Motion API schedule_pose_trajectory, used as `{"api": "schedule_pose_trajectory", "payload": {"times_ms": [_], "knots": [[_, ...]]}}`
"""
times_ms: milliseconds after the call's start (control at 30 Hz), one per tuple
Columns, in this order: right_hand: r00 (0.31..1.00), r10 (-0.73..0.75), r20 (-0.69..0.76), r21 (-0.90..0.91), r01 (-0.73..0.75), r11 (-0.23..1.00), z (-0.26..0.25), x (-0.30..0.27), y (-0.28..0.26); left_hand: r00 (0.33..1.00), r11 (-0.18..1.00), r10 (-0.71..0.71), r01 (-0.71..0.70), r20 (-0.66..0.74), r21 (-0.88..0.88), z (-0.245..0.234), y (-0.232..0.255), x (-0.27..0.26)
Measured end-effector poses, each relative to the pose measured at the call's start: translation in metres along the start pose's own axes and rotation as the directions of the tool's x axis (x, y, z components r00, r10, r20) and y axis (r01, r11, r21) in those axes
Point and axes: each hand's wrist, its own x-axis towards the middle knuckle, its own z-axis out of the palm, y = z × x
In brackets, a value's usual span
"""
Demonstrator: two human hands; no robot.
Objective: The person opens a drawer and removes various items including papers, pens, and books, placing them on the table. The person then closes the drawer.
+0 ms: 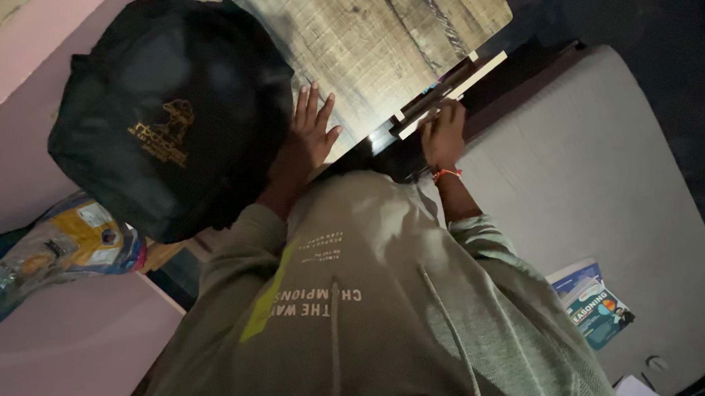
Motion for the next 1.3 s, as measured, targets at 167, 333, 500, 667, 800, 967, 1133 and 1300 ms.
{"api": "schedule_pose_trajectory", "payload": {"times_ms": [167,333,500,667,800,967,1133,1300], "knots": [[0.98,-0.147,0.133,-0.098,0.16,0.982,0.003,-0.001,0.001,0.999,0.999,0.032,-0.032,-0.008,0.023,-0.001,0.003,0.001],[0.979,-0.091,0.181,-0.045,0.101,0.994,0.009,-0.005,0.021,1.0,0.998,-0.03,0.03,0.003,-0.052,-0.001,0.005,0.0],[0.989,-0.078,0.129,-0.012,0.08,0.997,0.004,-0.017,0.031,0.998,0.998,-0.049,0.047,-0.036,-0.048,-0.008,0.013,0.004],[0.99,-0.019,0.138,-0.04,0.025,0.999,-0.016,-0.038,0.043,0.998,0.998,-0.057,0.057,0.036,0.019,-0.026,0.028,0.003],[0.99,0.023,0.141,-0.047,-0.017,0.999,-0.028,-0.05,0.049,1.0,0.996,-0.014,0.013,0.016,0.083,-0.029,0.031,0.007],[0.997,-0.006,0.078,-0.019,0.008,1.0,-0.03,-0.05,0.045,0.996,0.993,-0.087,0.085,-0.021,-0.081,-0.011,0.021,0.006],[0.994,-0.103,0.048,-0.175,0.11,0.978,-0.034,-0.041,0.039,0.995,0.991,-0.089,0.085,-0.034,-0.107,0.002,0.011,0.0],[0.997,-0.042,0.059,-0.04,0.044,0.998,0.0,-0.022,0.062,0.992,0.985,-0.125,0.121,-0.029,-0.121,0.005,0.012,-0.001]]}}
